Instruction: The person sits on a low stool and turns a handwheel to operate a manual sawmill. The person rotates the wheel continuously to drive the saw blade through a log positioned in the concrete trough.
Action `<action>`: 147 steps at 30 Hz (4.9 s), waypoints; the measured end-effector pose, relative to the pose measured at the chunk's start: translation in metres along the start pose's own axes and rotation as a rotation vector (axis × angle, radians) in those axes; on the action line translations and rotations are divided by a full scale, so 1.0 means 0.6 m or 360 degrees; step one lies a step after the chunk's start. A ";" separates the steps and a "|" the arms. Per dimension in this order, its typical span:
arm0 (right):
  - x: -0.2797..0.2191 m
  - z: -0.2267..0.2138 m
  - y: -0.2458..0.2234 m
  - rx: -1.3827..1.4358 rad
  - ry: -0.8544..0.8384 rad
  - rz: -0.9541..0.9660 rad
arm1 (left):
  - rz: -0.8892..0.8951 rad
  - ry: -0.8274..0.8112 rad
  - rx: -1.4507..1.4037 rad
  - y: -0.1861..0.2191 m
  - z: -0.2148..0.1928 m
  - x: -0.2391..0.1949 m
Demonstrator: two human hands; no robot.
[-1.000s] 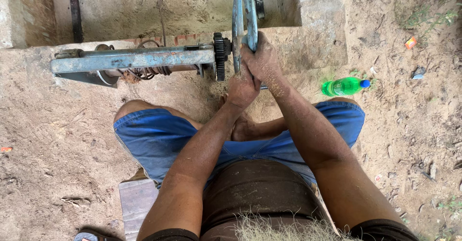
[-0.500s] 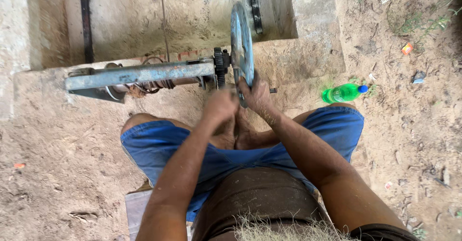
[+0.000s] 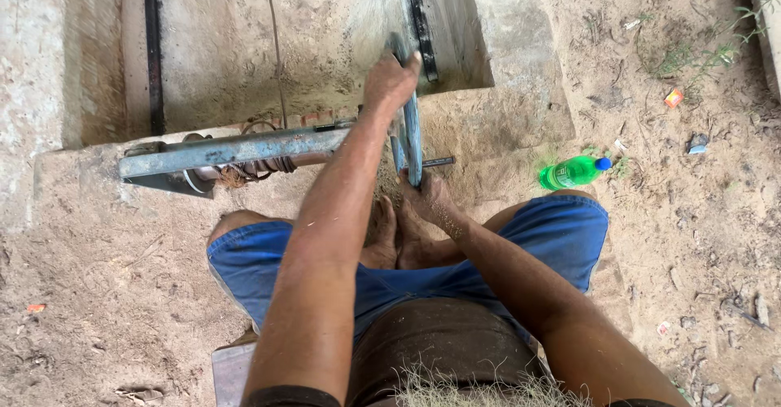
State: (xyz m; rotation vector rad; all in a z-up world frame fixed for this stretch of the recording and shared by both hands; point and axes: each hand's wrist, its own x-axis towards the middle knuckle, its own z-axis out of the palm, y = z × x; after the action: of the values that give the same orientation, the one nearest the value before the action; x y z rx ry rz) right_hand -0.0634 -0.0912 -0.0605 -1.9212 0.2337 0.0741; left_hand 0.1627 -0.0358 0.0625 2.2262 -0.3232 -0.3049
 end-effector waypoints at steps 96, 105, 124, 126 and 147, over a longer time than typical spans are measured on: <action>-0.009 0.005 -0.077 0.0261 0.0123 -0.0191 | -0.0019 0.0117 0.0501 -0.027 0.081 -0.083; -0.006 0.031 0.057 0.0409 -0.0037 -0.0338 | 0.0305 0.0487 0.0312 -0.042 0.096 -0.154; 0.150 -0.196 -0.168 -0.0870 0.0213 0.0295 | 0.0891 0.0722 0.0044 -0.081 0.118 -0.302; 0.168 -0.204 -0.225 -0.0616 0.0417 -0.0095 | 0.0746 0.0521 0.0032 -0.087 0.123 -0.314; 0.189 -0.143 -0.254 -0.1421 0.0167 -0.0225 | 0.0781 0.0331 -0.0064 -0.131 0.117 -0.352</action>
State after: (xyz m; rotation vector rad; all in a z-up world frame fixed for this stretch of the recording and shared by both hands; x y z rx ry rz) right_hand 0.0727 -0.1342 0.0916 -2.8295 0.1396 -0.0254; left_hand -0.0482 0.0318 -0.0194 2.0369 -0.7218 0.1803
